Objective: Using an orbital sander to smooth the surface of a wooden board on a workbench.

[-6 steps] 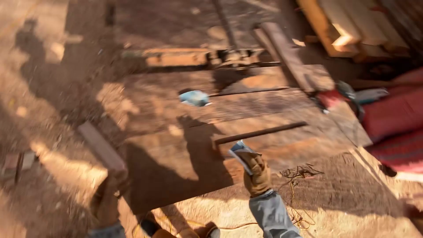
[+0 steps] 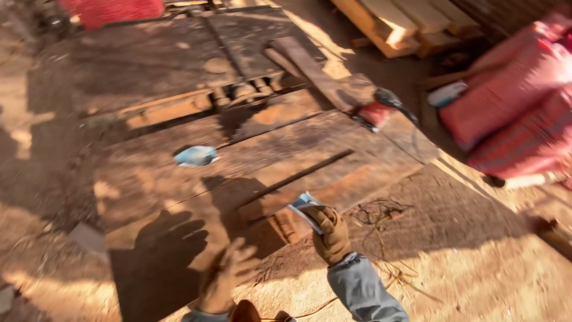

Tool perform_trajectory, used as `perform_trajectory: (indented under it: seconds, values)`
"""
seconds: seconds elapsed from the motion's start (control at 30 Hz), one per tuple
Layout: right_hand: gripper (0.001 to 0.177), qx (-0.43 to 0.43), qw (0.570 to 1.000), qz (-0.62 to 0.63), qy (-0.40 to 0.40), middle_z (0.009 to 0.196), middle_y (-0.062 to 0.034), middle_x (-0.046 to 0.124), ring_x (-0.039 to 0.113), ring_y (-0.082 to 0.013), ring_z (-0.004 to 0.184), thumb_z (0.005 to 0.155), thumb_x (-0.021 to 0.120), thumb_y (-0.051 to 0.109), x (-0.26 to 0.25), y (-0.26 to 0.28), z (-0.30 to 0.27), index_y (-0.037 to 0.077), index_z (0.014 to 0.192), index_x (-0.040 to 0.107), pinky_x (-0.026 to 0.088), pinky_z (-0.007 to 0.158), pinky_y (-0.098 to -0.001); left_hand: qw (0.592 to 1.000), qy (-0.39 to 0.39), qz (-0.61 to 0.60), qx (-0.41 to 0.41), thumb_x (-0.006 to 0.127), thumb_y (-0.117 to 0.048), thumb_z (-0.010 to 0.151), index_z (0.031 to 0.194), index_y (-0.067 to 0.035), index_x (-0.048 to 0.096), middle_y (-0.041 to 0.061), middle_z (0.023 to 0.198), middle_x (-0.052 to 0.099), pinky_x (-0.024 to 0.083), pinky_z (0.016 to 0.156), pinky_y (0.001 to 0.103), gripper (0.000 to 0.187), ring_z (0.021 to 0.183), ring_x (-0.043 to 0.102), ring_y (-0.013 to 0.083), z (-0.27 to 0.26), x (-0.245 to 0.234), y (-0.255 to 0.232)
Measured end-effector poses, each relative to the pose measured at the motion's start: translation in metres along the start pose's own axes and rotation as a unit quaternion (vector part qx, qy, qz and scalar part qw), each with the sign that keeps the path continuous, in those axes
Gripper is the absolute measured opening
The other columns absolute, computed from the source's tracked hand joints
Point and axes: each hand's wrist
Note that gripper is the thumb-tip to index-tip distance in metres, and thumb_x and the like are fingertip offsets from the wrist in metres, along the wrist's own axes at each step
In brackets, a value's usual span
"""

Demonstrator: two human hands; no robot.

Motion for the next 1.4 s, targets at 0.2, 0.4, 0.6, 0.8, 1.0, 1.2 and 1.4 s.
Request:
perform_trajectory:
  seconds: [0.2,0.4,0.6,0.8,1.0,1.2,1.4]
  values:
    - [0.037,-0.006,0.999,-0.032,0.02,0.116,-0.0086,0.065,0.064,-0.0265,0.105,0.088,0.067,0.005,-0.014,-0.028,-0.037,0.016,0.123,0.066,0.059,0.087,-0.0401,0.957,0.137,0.231,-0.108,0.053,-0.031,0.095,0.146,-0.005,0.039,0.022,0.135,0.062,0.054,0.1,0.051,0.06,0.116,0.068,0.037,0.052,0.1,0.09]
    - [0.057,-0.04,0.995,-0.056,0.077,0.132,-0.0131,0.059,0.055,-0.0358,0.129,0.08,0.074,0.015,-0.036,-0.044,0.001,0.01,0.134,0.057,0.046,0.109,-0.0533,0.794,0.19,0.546,0.191,0.07,-0.01,0.085,0.144,-0.007,0.051,0.02,0.123,0.07,0.055,0.094,0.04,0.062,0.108,0.07,0.0334,0.108,0.163,0.077]
    - [0.064,0.057,0.992,-0.083,0.074,0.145,-0.0152,0.055,0.049,-0.0383,0.142,0.086,0.077,0.019,-0.05,-0.097,0.021,0.01,0.144,0.052,0.037,0.12,-0.058,0.641,0.182,0.619,0.415,0.061,0.007,0.074,0.137,0.004,0.053,0.026,0.131,0.067,0.053,0.097,0.044,0.064,0.117,0.068,0.0375,0.213,0.135,0.117]
    - [0.057,0.182,0.979,-0.083,0.028,0.148,-0.0173,0.054,0.05,-0.0418,0.141,0.092,0.075,0.015,-0.087,-0.139,0.008,0.011,0.145,0.053,0.038,0.117,-0.0582,0.896,0.139,0.377,0.19,0.065,-0.009,0.099,0.12,-0.003,0.073,0.012,0.115,0.076,0.057,0.086,0.031,0.023,0.105,0.073,0.0219,0.218,0.241,0.062]
    - [0.053,0.211,0.971,-0.103,-0.046,0.142,-0.0165,0.059,0.055,-0.0384,0.137,0.093,0.075,0.01,-0.121,-0.189,-0.015,0.011,0.142,0.055,0.044,0.116,-0.0553,0.914,0.197,0.342,0.091,0.065,-0.014,0.098,0.118,-0.001,0.072,0.01,0.113,0.078,0.056,0.086,0.032,0.025,0.102,0.072,0.0185,0.21,0.333,0.083]
    - [0.049,0.132,0.981,-0.113,-0.088,0.138,-0.0136,0.063,0.06,-0.036,0.133,0.095,0.075,0.004,-0.191,-0.281,-0.032,0.007,0.14,0.056,0.049,0.115,-0.0546,0.902,0.159,0.397,0.065,0.067,-0.018,0.096,0.111,0.002,0.075,0.013,0.104,0.081,0.056,0.079,0.035,0.026,0.092,0.074,0.0224,0.206,0.394,0.147]
    - [0.048,0.154,0.985,-0.053,-0.056,0.13,-0.0167,0.065,0.062,-0.0381,0.125,0.088,0.073,-0.003,-0.285,-0.417,-0.056,0.009,0.133,0.06,0.051,0.107,-0.0511,0.904,0.178,0.36,0.142,0.063,-0.025,0.099,0.115,0.0,0.074,0.015,0.109,0.08,0.059,0.078,0.035,0.032,0.098,0.078,0.0237,0.199,0.502,0.241]
Point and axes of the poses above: each hand's wrist, its own z-axis towards the middle knuckle, its own x-axis out of the palm, y = z × x
